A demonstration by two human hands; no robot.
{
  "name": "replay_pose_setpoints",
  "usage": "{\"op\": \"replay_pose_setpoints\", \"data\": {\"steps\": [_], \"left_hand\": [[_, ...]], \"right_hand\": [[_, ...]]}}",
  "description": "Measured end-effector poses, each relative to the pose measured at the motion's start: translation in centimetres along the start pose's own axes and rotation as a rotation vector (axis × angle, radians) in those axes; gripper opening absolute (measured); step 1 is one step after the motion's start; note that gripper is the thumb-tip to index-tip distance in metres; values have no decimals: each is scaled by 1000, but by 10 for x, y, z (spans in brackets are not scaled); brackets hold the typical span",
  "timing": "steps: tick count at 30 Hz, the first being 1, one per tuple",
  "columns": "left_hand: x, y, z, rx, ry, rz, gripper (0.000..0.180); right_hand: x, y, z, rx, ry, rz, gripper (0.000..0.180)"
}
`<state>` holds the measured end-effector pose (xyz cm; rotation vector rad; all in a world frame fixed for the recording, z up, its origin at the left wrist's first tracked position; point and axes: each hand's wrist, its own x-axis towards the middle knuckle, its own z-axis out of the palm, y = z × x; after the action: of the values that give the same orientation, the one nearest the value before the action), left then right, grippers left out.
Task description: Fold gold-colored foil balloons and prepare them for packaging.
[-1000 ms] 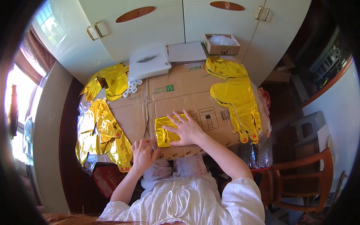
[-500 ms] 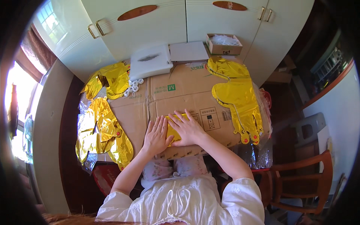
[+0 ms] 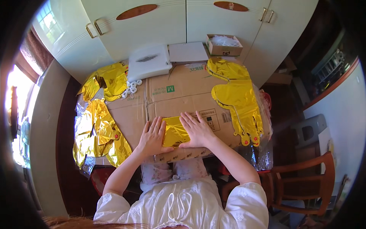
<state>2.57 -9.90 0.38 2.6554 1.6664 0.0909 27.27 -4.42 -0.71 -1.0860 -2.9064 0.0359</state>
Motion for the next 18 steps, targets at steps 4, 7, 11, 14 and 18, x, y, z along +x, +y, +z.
{"op": "replay_pose_setpoints", "data": {"steps": [4,7,11,14,18], "left_hand": [[0,-5,-2,-57,13,35,115],[-3,-10,6,-26,42,55,111],[-2,-14,21,34,80,58,106],[-2,-10,9,-4,48,51,105],[-3,-8,3,-38,40,43,105]], "right_hand": [[-2,-1,-10,3,-45,11,114],[-2,0,-8,7,-41,10,113],[0,-2,-11,11,-67,16,113],[-2,6,-24,-65,-160,31,108],[-30,53,-21,40,80,106,79]]}}
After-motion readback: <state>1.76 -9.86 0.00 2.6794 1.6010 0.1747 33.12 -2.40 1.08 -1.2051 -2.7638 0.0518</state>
